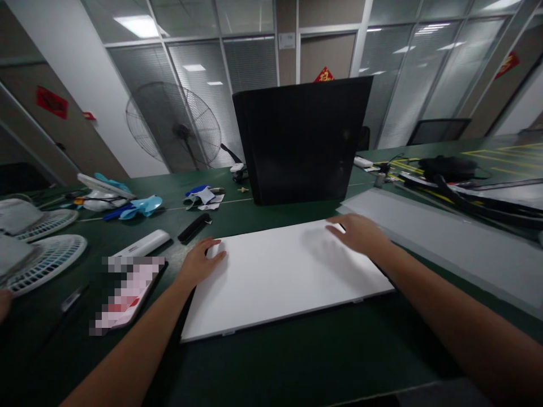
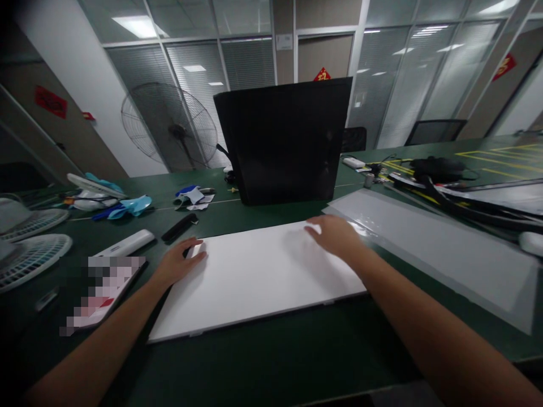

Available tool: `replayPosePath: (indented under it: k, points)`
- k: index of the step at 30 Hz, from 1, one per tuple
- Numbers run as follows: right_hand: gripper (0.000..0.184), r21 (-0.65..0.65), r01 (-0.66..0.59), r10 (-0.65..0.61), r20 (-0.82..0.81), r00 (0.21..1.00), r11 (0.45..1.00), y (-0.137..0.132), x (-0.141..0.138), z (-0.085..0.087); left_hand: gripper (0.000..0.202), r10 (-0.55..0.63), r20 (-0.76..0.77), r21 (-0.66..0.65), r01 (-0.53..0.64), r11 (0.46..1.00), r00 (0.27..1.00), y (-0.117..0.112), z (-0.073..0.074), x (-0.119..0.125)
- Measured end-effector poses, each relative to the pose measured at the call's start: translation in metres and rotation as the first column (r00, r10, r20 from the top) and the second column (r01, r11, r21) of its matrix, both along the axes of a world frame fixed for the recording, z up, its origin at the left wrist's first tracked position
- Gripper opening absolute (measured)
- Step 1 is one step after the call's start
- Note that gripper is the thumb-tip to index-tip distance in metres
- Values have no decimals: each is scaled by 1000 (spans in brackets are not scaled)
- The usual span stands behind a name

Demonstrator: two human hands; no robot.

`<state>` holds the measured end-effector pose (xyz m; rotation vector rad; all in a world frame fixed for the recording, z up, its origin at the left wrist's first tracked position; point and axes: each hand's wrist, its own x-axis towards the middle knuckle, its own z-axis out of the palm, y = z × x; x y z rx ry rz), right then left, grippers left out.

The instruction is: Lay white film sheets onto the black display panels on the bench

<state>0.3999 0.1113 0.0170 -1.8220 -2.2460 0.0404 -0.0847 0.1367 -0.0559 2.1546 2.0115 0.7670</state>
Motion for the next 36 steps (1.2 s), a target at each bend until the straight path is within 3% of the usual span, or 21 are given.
replayPosePath:
  k: [3,5,8,11,18,22,25,30,33,36]
  points:
    - [63,115,306,-315,66,947,945,33,67,-17,60,-13,-14,-15,12,1000,1000,0,1,-1]
    - [80,90,477,-484,97,870,875,49,109,-34,61,-19,-19,-15,19,1000,1000,0,2,-1]
    - [90,-93,588,-581,94,809,804,59,146,-55,61,-13,-15,-10,12,1000,1000,-1,3,1]
    - [83,-152,606,-601,87,795,780,59,149,-58,63,-2,-8,-19,1,1000,1000,-2,3,2]
    - [61,-102,620,-612,100,785,778,42,129,-36,63,-22,-3,-27,22,999,1000,-1,3,1]
    - [56,-85,558,-546,127,828,826,31,112,-16,62,-10,9,-7,10,1000,1000,-2,3,1]
    - [60,-110,419,-403,142,904,901,23,79,-3,62,0,17,-13,0,1000,1000,-3,5,2]
    - [64,-133,73,-58,119,991,988,-13,-12,6,61,16,34,-19,-15,1000,999,-5,7,3]
    - [73,-179,-112,125,61,990,977,-45,-63,8,63,20,33,0,-20,1000,999,-4,5,3]
    - [85,-216,-288,296,1,955,933,-71,-96,9,60,8,51,0,-8,1000,999,-4,5,2]
